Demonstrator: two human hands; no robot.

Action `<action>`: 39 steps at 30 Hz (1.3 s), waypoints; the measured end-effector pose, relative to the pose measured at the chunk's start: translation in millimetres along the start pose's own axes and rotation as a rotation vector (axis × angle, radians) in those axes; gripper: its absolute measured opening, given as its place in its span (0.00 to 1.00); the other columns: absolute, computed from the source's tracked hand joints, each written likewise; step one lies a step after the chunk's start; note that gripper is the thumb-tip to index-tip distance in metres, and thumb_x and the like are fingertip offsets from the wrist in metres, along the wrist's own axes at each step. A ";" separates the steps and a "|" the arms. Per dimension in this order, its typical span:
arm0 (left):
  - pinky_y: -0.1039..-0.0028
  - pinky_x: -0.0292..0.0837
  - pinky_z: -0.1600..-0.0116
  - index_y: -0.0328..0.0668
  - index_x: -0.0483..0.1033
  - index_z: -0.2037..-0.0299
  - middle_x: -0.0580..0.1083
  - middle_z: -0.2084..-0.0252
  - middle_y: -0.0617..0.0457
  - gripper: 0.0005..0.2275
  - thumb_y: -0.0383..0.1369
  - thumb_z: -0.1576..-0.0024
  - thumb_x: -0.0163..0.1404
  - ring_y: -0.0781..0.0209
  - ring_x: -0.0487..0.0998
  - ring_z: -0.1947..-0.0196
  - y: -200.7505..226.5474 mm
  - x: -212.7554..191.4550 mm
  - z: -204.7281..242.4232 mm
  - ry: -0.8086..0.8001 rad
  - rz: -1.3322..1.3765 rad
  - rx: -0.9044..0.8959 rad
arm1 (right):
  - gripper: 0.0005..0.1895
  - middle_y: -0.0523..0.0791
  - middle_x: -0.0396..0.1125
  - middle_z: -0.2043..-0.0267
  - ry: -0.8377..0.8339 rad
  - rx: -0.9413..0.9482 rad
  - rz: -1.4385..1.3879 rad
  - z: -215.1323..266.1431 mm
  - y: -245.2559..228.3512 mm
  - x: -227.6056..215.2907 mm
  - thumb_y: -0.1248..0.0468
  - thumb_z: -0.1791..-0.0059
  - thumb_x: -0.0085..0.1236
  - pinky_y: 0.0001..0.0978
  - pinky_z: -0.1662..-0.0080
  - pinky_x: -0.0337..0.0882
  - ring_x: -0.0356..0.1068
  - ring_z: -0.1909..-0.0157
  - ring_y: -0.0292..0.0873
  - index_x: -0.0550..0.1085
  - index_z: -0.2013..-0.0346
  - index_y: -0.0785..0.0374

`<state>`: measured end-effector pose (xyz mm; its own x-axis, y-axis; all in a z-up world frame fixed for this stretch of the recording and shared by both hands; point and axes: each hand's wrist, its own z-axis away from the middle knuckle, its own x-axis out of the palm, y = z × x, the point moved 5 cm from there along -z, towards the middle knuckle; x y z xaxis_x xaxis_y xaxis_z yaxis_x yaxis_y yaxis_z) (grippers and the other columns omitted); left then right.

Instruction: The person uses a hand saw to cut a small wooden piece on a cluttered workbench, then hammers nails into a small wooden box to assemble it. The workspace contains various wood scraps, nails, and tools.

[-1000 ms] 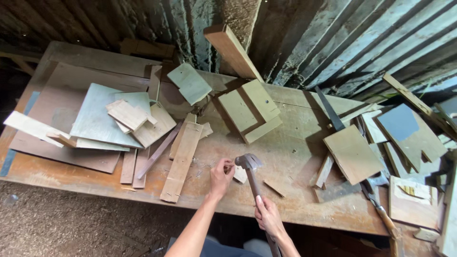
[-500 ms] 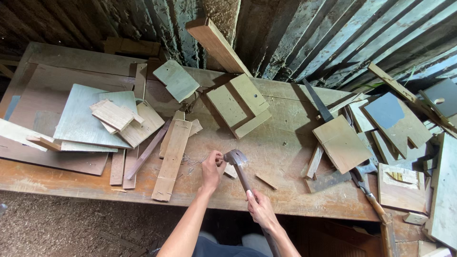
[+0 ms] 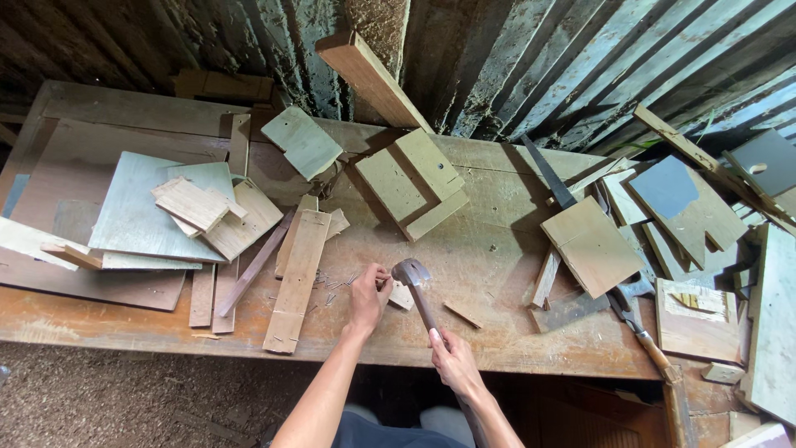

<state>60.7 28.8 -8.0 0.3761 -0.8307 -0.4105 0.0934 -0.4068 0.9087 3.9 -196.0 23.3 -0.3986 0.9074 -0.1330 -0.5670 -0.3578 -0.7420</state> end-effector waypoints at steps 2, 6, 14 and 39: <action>0.68 0.79 0.64 0.33 0.73 0.60 0.79 0.66 0.43 0.09 0.22 0.48 0.59 0.53 0.84 0.68 -1.0 0.2 1.1 -0.004 -0.011 0.005 | 0.21 0.38 0.54 0.84 0.001 -0.004 0.040 -1.8 0.1 0.3 0.48 0.44 0.46 0.28 0.82 0.52 0.51 0.86 0.32 0.71 0.66 0.64; 0.67 0.79 0.63 0.33 0.73 0.60 0.79 0.65 0.43 0.10 0.21 0.50 0.59 0.52 0.83 0.67 -2.1 0.8 -0.3 -0.040 -0.047 0.027 | 0.22 0.39 0.56 0.83 0.002 -0.025 0.082 -6.8 -0.1 2.6 0.47 0.45 0.46 0.29 0.82 0.54 0.53 0.86 0.32 0.71 0.66 0.64; 0.68 0.81 0.58 0.36 0.75 0.58 0.81 0.59 0.42 0.10 0.24 0.49 0.60 0.51 0.85 0.60 -16.9 6.8 -2.5 -0.115 -0.066 -0.119 | 0.26 0.41 0.61 0.83 0.079 -0.094 0.276 -9.5 -1.1 2.3 0.42 0.45 0.44 0.30 0.77 0.60 0.58 0.82 0.34 0.73 0.67 0.63; 0.69 0.75 0.55 0.36 0.82 0.59 0.80 0.60 0.50 0.08 0.24 0.48 0.59 0.54 0.78 0.60 -6.5 -1.2 15.4 0.113 0.025 0.090 | 0.23 0.40 0.57 0.84 0.060 -0.023 0.120 -5.2 7.4 4.7 0.46 0.46 0.47 0.31 0.79 0.56 0.54 0.84 0.34 0.72 0.68 0.63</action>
<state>45.4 26.6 -14.6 0.4791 -0.7952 -0.3717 0.0013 -0.4229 0.9062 1.6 -193.2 13.8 -0.4180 0.8704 -0.2600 -0.5007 -0.4596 -0.7335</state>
